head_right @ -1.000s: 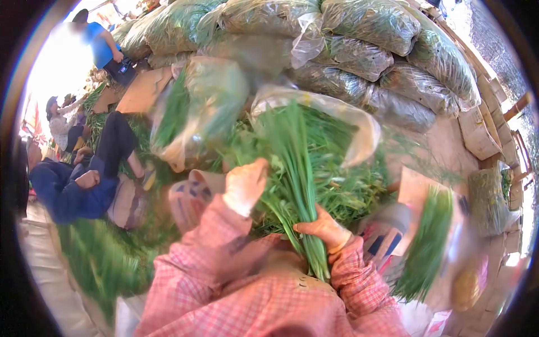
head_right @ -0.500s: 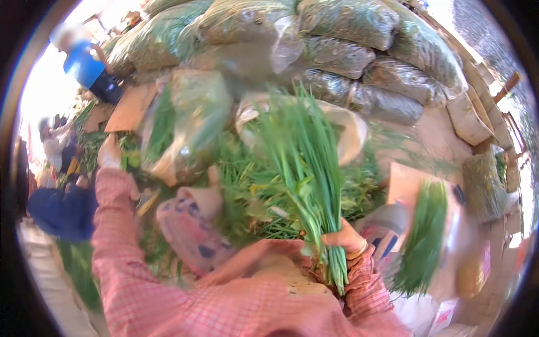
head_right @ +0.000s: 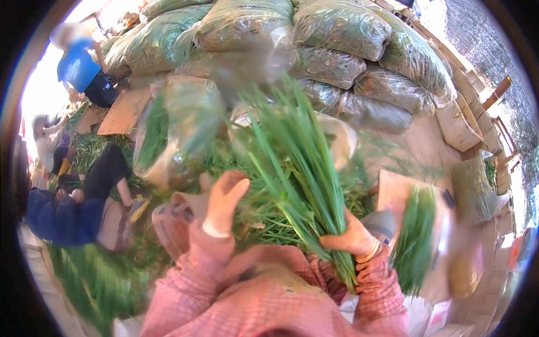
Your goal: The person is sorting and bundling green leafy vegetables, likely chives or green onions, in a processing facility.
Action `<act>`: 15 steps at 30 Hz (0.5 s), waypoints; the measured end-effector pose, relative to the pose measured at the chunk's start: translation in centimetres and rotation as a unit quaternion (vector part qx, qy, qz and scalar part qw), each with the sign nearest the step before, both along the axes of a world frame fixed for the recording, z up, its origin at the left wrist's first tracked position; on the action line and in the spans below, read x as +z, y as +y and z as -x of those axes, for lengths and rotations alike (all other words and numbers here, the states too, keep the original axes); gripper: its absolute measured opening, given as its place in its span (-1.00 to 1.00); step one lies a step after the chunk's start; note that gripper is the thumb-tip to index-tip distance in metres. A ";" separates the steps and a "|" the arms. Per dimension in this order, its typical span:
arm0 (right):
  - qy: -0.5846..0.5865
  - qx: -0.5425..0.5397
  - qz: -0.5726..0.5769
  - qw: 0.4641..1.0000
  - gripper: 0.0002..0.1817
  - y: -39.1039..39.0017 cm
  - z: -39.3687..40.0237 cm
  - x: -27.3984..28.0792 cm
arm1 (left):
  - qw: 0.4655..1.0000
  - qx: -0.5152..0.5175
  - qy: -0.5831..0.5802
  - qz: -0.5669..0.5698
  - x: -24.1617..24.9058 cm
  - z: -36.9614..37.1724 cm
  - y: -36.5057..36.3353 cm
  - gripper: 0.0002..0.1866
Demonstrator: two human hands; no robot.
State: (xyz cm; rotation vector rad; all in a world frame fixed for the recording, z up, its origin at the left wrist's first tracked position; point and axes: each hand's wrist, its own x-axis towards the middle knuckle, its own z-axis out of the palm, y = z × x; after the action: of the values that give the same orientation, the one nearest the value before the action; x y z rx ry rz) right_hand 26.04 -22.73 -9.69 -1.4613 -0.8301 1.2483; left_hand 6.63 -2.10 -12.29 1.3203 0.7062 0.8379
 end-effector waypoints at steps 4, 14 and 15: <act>-0.027 0.013 0.012 0.999 -0.15 -0.2 0.5 0.8 | 0.914 0.062 0.057 -0.398 4.8 0.4 -1.3 -0.60; 0.053 0.033 0.046 0.997 -0.17 -0.4 3.7 0.4 | 0.876 -0.018 0.271 -0.399 -1.0 -2.3 -1.4 -0.57; 0.084 0.035 0.060 0.994 -0.17 -0.4 3.8 0.5 | 0.853 -0.019 0.263 -0.452 -1.1 -2.1 -1.1 -0.67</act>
State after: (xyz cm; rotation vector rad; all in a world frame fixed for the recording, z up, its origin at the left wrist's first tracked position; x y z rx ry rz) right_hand 22.26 -23.16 -9.17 -1.4083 -0.7089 1.4742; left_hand 8.73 -3.21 -13.40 2.4737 0.7178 0.8037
